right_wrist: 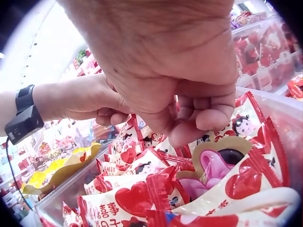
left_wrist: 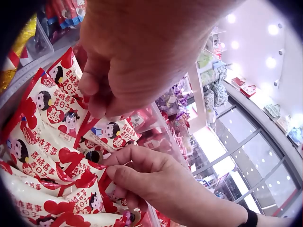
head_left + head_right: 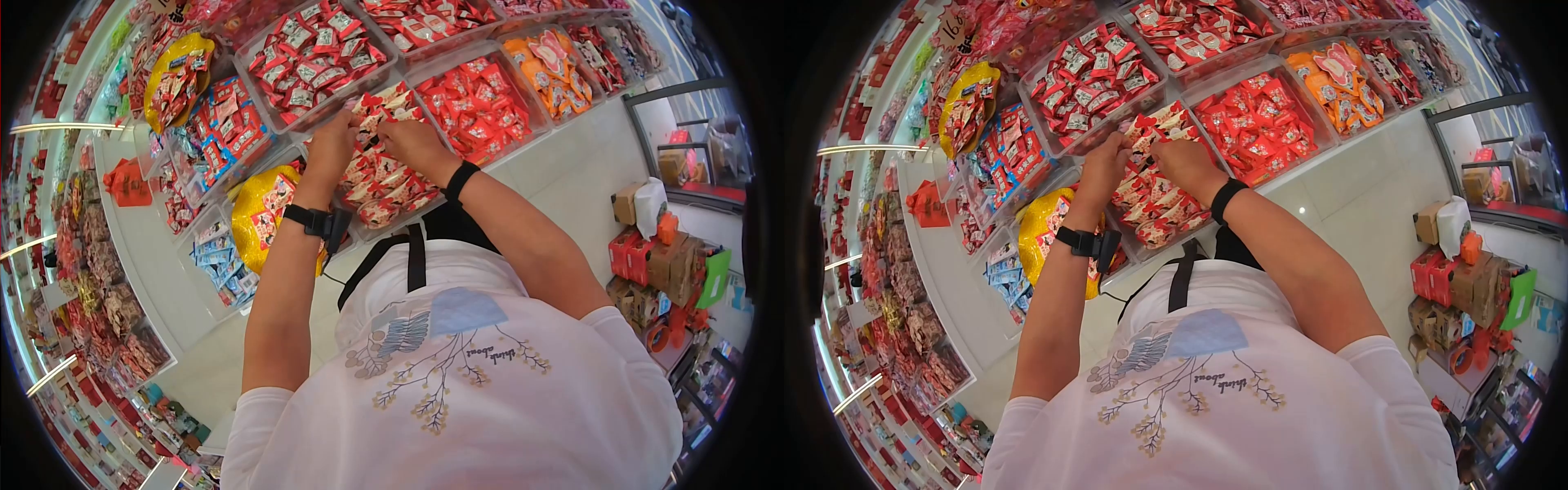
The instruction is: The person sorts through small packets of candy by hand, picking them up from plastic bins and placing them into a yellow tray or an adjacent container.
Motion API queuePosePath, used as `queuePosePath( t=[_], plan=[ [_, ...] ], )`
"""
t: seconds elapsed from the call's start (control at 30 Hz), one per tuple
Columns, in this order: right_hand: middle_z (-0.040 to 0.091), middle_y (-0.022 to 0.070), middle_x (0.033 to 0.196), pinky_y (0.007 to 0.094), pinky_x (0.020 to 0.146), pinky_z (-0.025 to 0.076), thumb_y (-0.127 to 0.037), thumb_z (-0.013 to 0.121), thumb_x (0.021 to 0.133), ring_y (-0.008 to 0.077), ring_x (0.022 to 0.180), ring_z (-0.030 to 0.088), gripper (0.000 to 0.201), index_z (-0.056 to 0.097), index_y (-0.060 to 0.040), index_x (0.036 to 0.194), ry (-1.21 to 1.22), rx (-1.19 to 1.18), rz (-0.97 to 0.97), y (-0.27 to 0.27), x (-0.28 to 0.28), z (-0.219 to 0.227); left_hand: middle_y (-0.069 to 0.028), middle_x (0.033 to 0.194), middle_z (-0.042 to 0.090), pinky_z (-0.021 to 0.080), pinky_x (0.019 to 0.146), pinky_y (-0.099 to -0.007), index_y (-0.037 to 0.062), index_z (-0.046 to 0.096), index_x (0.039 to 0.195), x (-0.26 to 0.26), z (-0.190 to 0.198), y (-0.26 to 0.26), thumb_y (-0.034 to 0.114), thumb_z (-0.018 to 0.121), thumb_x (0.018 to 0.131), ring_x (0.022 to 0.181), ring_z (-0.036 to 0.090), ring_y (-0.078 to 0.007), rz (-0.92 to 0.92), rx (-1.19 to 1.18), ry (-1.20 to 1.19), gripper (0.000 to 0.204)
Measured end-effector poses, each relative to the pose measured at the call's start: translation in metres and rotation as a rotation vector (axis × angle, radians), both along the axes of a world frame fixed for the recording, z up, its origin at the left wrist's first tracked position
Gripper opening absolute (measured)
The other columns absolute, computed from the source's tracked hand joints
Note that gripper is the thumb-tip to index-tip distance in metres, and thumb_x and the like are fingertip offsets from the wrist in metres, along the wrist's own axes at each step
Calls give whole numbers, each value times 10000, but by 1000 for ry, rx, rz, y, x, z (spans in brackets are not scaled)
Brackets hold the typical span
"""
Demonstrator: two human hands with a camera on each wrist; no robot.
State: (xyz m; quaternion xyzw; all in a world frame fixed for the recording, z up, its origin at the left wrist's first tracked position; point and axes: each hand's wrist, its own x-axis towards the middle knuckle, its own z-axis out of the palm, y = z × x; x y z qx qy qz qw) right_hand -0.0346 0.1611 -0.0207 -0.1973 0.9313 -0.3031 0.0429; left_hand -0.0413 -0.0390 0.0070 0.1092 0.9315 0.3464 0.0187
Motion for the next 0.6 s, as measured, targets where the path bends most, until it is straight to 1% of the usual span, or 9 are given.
queuePosePath(
  t=[0.07,0.17,0.27,0.37,0.47,0.6],
  plan=[
    [706,121,828,482,707,533,-137,613,886,336,844,701,91,684,-123,940,-7,10,-3,0,0,1,-185,935,708,538,745,-445,66,628,1073,-1,-7,-1,102,653,908,881,700,-385,-32,-56,-22,171],
    [714,121,850,478,717,536,-137,607,890,334,860,703,111,695,-129,957,-17,24,-1,0,0,3,-176,922,714,532,740,-487,82,630,1065,2,1,5,113,623,913,874,694,-395,-41,-248,-57,156],
    [718,122,864,477,724,538,-137,602,891,332,868,705,125,700,-132,968,-27,32,1,1,1,7,-160,945,708,534,738,-506,109,627,1072,3,-4,4,142,598,929,863,691,-395,-101,-271,123,150],
    [717,121,861,478,722,535,-136,604,888,331,865,704,122,698,-130,967,-32,37,4,1,1,6,-164,1004,685,539,793,-500,111,587,1068,5,0,8,79,527,904,906,692,-396,-137,-377,163,178],
    [707,123,860,482,722,527,-167,618,882,339,860,695,101,675,-131,957,-46,27,20,3,-1,3,-153,976,674,549,785,-495,127,586,1069,3,-3,8,75,539,886,896,692,-395,-169,-421,201,196],
    [703,121,862,479,719,523,-184,631,878,343,860,690,97,665,-135,954,-46,24,32,4,-1,4,-145,928,681,563,733,-480,131,578,1091,2,-7,10,84,561,883,848,706,-361,-195,-505,227,215]
  ],
)
